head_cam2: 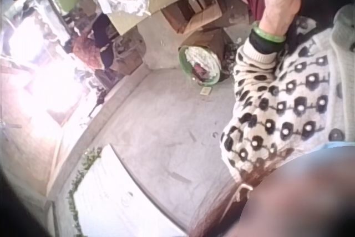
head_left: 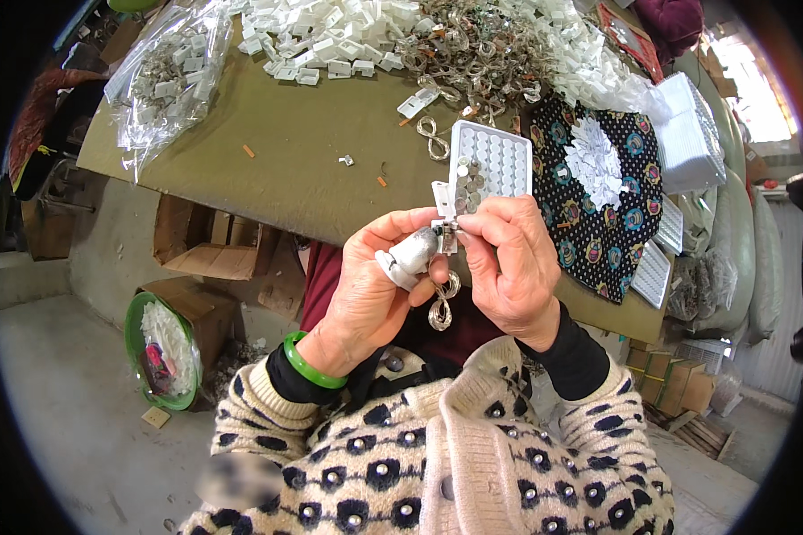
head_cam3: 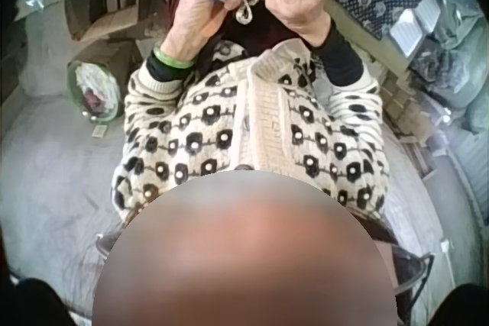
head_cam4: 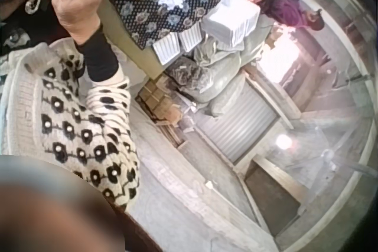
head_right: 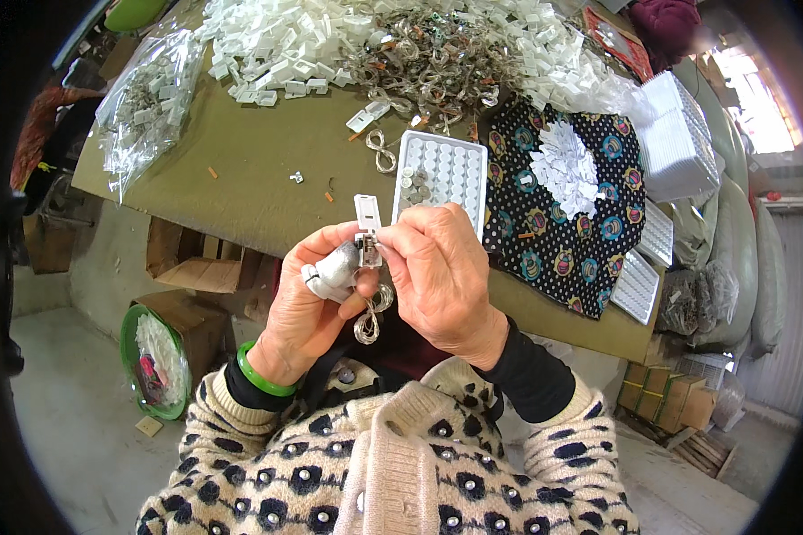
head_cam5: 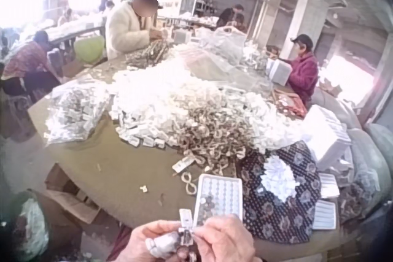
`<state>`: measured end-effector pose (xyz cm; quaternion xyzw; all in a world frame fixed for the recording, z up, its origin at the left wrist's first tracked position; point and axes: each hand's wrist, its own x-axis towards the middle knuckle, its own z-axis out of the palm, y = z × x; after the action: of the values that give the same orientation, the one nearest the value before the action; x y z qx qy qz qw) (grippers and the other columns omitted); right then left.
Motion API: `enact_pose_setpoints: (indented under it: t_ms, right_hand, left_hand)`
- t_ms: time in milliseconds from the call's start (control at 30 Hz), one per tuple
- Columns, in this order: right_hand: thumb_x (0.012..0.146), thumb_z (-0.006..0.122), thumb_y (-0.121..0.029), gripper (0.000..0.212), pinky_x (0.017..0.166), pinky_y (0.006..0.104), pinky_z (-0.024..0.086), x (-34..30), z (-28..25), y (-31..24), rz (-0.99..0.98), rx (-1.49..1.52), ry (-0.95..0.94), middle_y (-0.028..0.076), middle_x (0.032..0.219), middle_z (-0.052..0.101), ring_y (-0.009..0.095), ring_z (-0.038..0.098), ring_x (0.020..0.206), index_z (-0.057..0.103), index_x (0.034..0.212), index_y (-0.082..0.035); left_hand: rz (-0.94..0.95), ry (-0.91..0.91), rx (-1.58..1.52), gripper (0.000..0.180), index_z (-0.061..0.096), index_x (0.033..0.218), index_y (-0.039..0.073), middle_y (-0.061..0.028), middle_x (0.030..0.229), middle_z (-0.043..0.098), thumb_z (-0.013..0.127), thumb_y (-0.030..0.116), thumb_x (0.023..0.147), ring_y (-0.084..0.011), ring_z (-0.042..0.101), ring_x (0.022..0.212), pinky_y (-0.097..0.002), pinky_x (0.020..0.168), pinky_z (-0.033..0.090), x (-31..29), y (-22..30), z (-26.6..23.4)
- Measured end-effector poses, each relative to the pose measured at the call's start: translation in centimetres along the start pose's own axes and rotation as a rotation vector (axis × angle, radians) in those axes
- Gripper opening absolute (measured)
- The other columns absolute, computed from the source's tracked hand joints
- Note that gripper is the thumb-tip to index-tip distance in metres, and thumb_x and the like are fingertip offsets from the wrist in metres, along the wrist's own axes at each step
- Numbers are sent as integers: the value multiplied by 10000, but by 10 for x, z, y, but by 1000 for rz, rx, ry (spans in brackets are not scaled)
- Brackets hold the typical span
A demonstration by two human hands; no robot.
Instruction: The person repeatedly picks small white plastic electrical components and metal pins from a table, inserts the pins into the components, and places the assembled units into a white tray. The process is continuous and repetitive throughout the clip.
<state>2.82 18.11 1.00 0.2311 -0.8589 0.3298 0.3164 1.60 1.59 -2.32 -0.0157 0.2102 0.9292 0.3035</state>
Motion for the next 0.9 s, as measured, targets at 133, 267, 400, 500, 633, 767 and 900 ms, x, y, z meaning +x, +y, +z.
enact_pose_setpoints:
  t_ms: [133,267,400,500,633,767,900]
  right_hand:
    - [719,702,89,269,630,368,457,-1,-4,-3,-16,13,-74,132,892,573,287,556,736,601,959,21]
    - [777,682,74,193,659,340,475,0,-11,-4,8,55,-179,121,893,583,252,568,751,588,936,17]
    - [842,661,51,155,706,299,480,-2,-17,-10,562,607,-250,70,880,550,166,562,796,554,934,-12]
    - [905,655,-20,202,858,254,474,-3,-20,-15,1092,1310,-142,-5,955,557,93,559,927,503,1029,-66]
    - [904,659,-27,234,871,257,478,1,-22,-17,1084,1456,-166,24,1031,586,108,572,967,504,1077,-59]
    - [881,692,-29,335,857,262,493,4,-27,-19,1093,1418,-192,34,1035,586,119,584,963,505,1159,-37]
    - [911,658,-38,308,868,269,496,2,-27,-18,1022,1383,-244,47,1072,595,124,589,994,515,1184,-24]
  left_hand:
    - [-20,38,39,226,619,1156,5,-73,891,653,610,48,935,-95,589,631,-192,440,415,-5,1,4]
    - [-41,60,107,201,627,1134,1,-52,794,625,588,29,939,-69,532,557,-186,421,376,-8,2,5]
    - [26,161,310,185,629,1107,-6,-33,710,594,556,12,938,-56,478,513,-191,417,330,-13,-2,11]
    - [108,137,398,114,624,1035,12,-58,770,604,573,50,940,-75,492,480,-200,356,327,-15,-4,18]
    - [148,-4,354,89,633,995,10,-71,874,632,610,11,909,-99,555,520,-200,370,367,-16,-2,22]
    - [231,-60,450,131,664,1001,3,-97,915,641,638,-39,880,-132,617,642,-222,503,490,-16,-1,16]
    - [253,-144,438,220,668,1067,-17,-103,982,665,673,-74,855,-159,653,824,-270,717,547,-16,-1,8]
